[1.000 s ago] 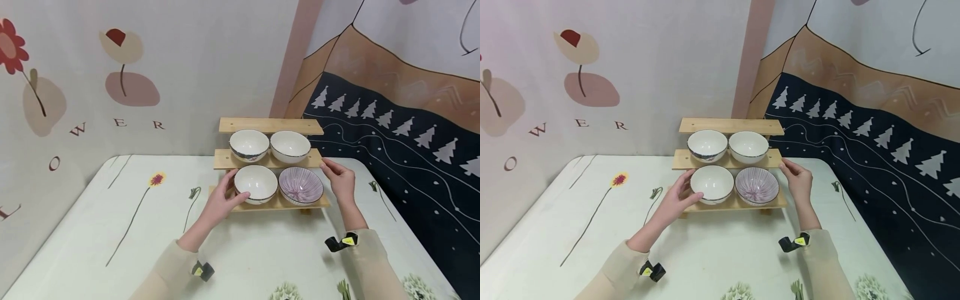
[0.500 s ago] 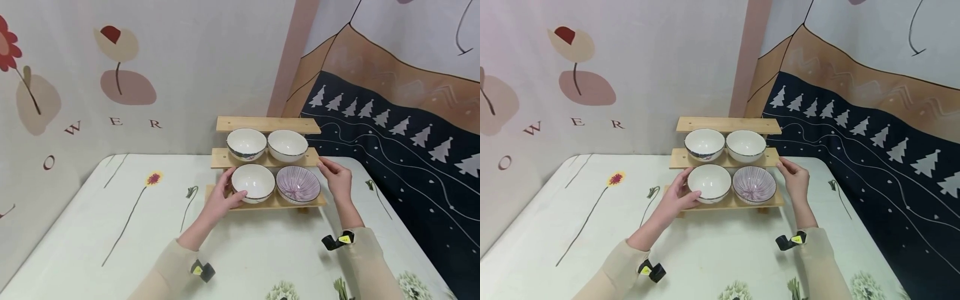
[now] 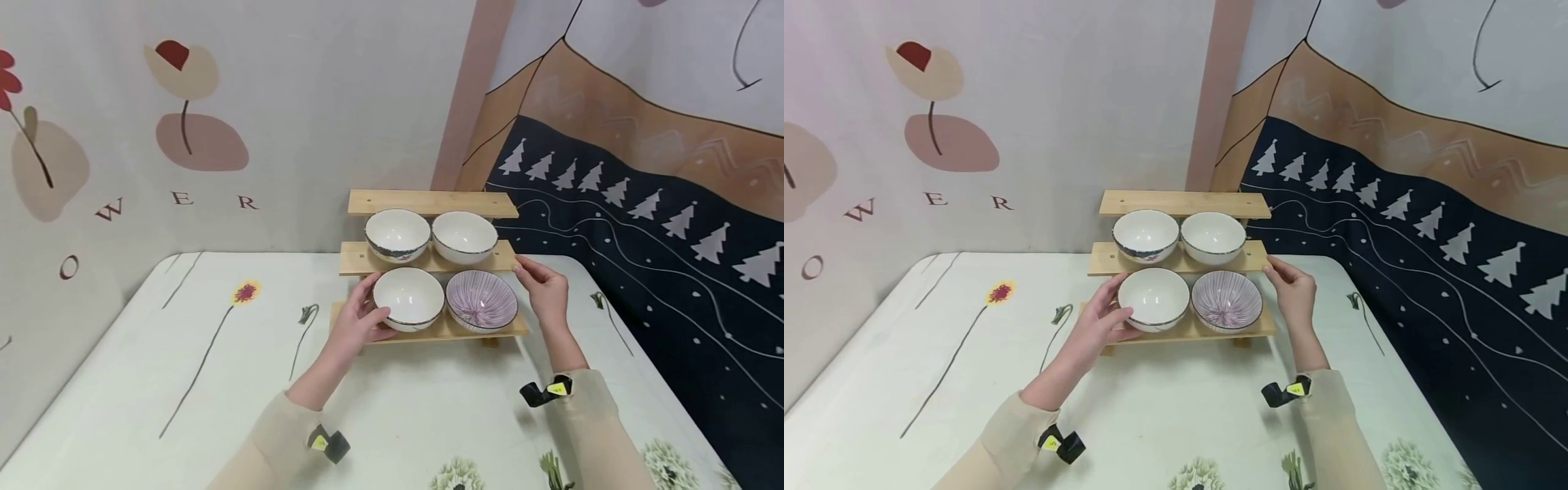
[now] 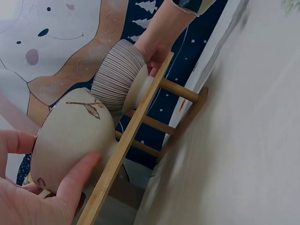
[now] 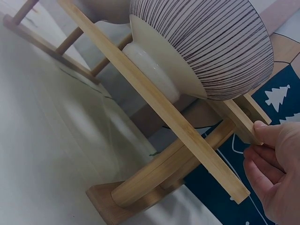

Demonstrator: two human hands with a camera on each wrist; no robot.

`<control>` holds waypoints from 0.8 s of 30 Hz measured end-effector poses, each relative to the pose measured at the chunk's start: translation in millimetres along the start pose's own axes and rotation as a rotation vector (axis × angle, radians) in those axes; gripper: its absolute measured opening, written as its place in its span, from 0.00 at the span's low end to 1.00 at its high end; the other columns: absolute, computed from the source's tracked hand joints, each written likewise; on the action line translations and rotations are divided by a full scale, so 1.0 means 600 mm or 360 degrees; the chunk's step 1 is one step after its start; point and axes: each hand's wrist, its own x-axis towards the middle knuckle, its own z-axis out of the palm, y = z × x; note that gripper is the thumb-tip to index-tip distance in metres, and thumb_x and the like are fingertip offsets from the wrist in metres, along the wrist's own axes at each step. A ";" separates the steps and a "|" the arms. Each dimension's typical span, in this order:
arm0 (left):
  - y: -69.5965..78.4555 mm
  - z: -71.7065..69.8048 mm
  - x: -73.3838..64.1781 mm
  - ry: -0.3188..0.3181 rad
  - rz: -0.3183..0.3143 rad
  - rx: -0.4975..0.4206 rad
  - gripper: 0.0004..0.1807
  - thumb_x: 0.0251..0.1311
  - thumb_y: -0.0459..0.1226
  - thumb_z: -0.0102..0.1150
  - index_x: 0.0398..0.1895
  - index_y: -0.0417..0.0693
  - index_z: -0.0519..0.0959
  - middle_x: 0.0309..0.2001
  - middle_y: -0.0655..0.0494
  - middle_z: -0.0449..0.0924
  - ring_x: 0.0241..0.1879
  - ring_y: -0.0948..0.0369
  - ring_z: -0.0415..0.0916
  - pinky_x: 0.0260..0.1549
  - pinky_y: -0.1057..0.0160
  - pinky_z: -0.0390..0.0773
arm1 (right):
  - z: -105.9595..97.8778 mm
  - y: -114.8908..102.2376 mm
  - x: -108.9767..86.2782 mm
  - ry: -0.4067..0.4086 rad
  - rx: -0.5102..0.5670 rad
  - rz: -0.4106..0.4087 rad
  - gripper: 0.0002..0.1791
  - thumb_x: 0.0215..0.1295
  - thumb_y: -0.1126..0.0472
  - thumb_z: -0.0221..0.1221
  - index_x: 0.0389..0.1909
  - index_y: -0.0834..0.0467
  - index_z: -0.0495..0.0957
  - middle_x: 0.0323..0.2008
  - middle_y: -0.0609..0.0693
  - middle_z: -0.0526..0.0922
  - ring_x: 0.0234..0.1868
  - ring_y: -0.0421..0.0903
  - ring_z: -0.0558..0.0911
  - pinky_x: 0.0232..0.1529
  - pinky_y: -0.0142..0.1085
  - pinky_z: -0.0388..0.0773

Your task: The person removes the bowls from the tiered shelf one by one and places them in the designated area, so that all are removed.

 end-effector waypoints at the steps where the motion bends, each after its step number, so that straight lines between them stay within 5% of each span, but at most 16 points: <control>1: 0.000 0.000 0.000 0.0007 -0.0002 0.0002 0.37 0.66 0.27 0.51 0.77 0.52 0.54 0.76 0.45 0.54 0.71 0.43 0.62 0.45 0.52 0.89 | 0.001 0.001 0.000 0.0000 0.0005 0.0001 0.21 0.67 0.55 0.64 0.57 0.60 0.81 0.58 0.60 0.81 0.36 0.18 0.78 0.42 0.12 0.78; 24: 0.005 -0.006 -0.009 0.0015 0.0009 0.0021 0.38 0.61 0.25 0.48 0.77 0.50 0.57 0.76 0.48 0.58 0.70 0.45 0.64 0.40 0.57 0.90 | -0.002 -0.004 -0.002 -0.0010 -0.0027 0.0032 0.22 0.67 0.54 0.63 0.59 0.58 0.81 0.59 0.58 0.82 0.37 0.18 0.77 0.42 0.12 0.78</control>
